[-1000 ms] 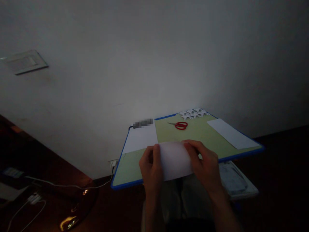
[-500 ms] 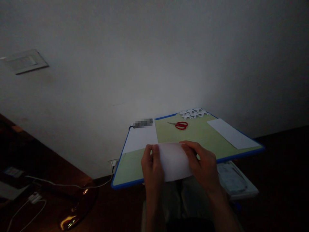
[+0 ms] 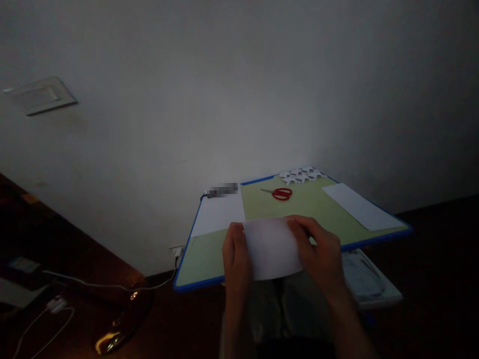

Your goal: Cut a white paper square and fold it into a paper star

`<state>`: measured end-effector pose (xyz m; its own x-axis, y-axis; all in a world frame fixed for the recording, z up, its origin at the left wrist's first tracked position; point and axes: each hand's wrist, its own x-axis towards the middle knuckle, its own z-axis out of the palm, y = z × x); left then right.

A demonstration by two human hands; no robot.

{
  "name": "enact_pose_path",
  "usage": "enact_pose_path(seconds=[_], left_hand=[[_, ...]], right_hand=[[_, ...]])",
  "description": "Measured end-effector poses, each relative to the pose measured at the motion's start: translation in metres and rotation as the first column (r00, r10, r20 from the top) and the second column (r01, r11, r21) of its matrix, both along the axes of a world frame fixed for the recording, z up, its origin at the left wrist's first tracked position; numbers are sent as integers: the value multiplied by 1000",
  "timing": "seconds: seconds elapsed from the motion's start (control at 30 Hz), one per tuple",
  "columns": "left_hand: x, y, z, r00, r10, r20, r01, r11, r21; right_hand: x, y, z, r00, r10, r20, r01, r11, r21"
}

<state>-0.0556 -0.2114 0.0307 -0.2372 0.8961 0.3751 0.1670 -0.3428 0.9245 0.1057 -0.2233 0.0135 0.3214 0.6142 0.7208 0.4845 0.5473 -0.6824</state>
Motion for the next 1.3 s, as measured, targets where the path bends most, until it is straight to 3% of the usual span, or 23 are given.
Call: enact_pose_path(seconds=[0.23,0.53,0.8,0.97,1.07,1.3], left_hand=[[1,0,3,995,-76,-63,75,997,-19],[0,0,2,989,-143,25,144,986,-86],[6,0,4,993,-102,53,104,994,-46],[4,2,1,997,-20,77,23,999,-38],[2,5,-1,996,-3,88,6,1000,-31],[-2,5,-4,994,-2,108,-7,997,79]], right_hand=[[3,2,-1,997,-41,-63,39,999,-30],[4,-2,8,980,77,-183,-99,989,-112],[8,-1,8,942,158,-295,-210,966,-152],[10,-3,9,882,277,-382,-360,918,-167],[12,-5,10,870,324,-372,-410,894,-179],[18,-1,5,925,298,-238,-346,918,-196]])
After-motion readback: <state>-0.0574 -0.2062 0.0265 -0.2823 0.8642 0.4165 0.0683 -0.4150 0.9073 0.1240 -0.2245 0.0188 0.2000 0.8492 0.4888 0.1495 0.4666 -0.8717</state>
